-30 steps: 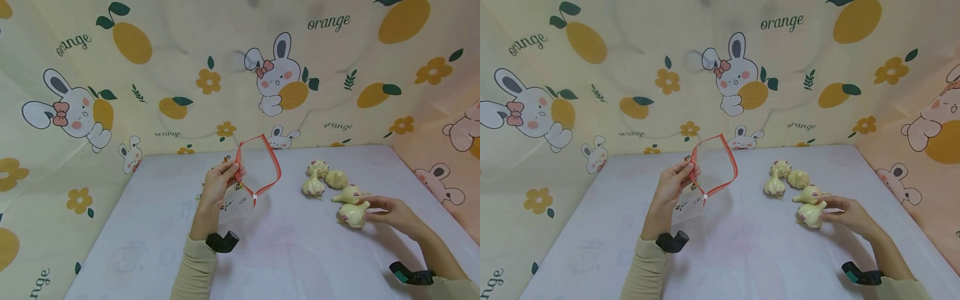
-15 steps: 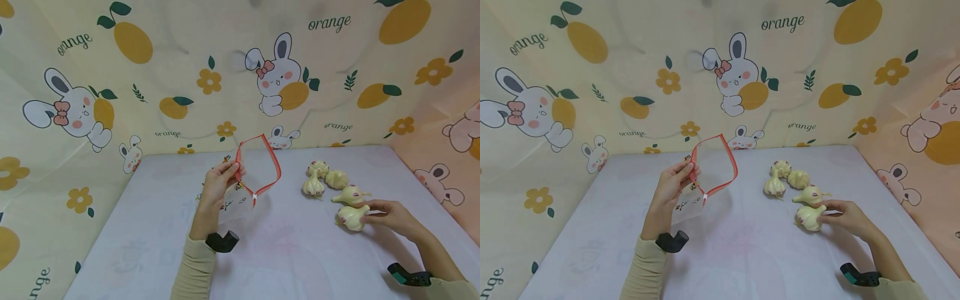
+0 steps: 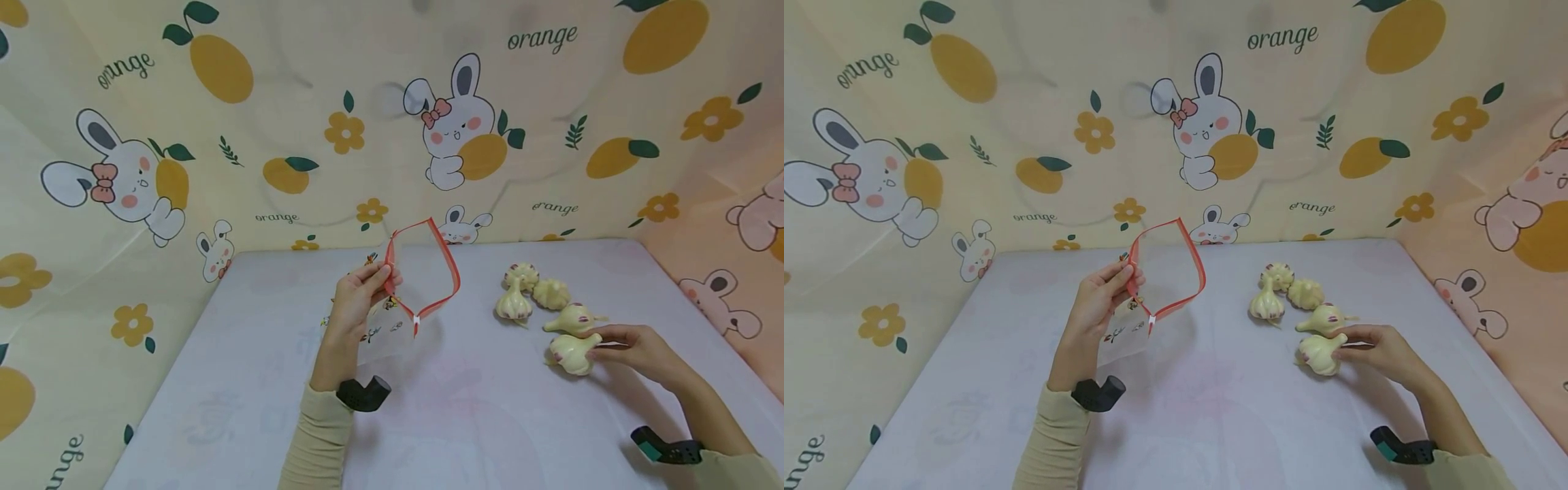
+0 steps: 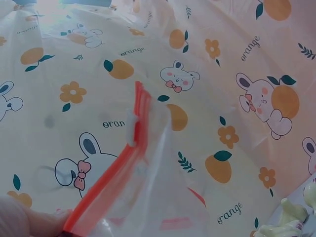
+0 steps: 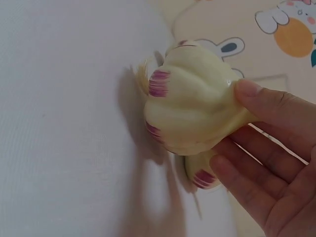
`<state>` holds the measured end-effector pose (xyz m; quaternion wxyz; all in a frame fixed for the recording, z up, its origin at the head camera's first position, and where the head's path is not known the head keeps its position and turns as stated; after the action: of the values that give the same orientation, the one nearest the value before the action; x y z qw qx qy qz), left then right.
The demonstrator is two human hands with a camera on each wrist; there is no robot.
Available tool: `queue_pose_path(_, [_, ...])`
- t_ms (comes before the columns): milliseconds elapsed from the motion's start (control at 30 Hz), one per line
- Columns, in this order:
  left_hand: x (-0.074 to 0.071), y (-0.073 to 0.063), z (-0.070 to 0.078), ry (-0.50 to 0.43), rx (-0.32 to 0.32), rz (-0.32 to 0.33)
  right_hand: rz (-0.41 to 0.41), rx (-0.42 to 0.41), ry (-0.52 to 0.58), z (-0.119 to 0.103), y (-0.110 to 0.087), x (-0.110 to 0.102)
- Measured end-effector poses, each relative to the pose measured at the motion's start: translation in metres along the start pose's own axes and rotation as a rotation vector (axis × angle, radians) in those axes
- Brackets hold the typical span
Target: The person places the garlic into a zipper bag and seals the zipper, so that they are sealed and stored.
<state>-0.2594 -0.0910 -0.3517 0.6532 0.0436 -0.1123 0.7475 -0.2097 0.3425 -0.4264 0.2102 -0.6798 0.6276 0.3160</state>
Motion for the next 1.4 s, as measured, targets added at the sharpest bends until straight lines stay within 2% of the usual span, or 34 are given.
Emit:
queue_pose_path(267, [0.000, 0.002, 0.000, -0.001, 0.011, -0.008, 0.023, -0.048, 0.007, -0.010, 0.004, -0.003])
queue_pose_path(800, [0.000, 0.000, 0.001, 0.001, 0.006, -0.013, 0.000, -0.027, 0.024, -0.025, 0.011, -0.003])
queue_pose_path(1200, [0.001, 0.000, 0.001, 0.004, -0.003, -0.015, 0.014, -0.092, 0.086, -0.040, 0.023, 0.000])
queue_pose_path(1400, [0.000, 0.000, 0.001, 0.001, -0.006, -0.015, 0.017, -0.073, 0.075, -0.048, 0.029, 0.003])
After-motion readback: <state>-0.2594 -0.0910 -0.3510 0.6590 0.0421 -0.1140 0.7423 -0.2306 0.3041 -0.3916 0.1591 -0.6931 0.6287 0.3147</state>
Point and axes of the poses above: each hand's wrist, its own y-axis towards the middle knuckle, its own x-axis out of the palm, z = x × y, the point moved 5 cm from there along y, towards the middle knuckle, and after that the axes turned 8 degrees about z, right-handed, at the moved point
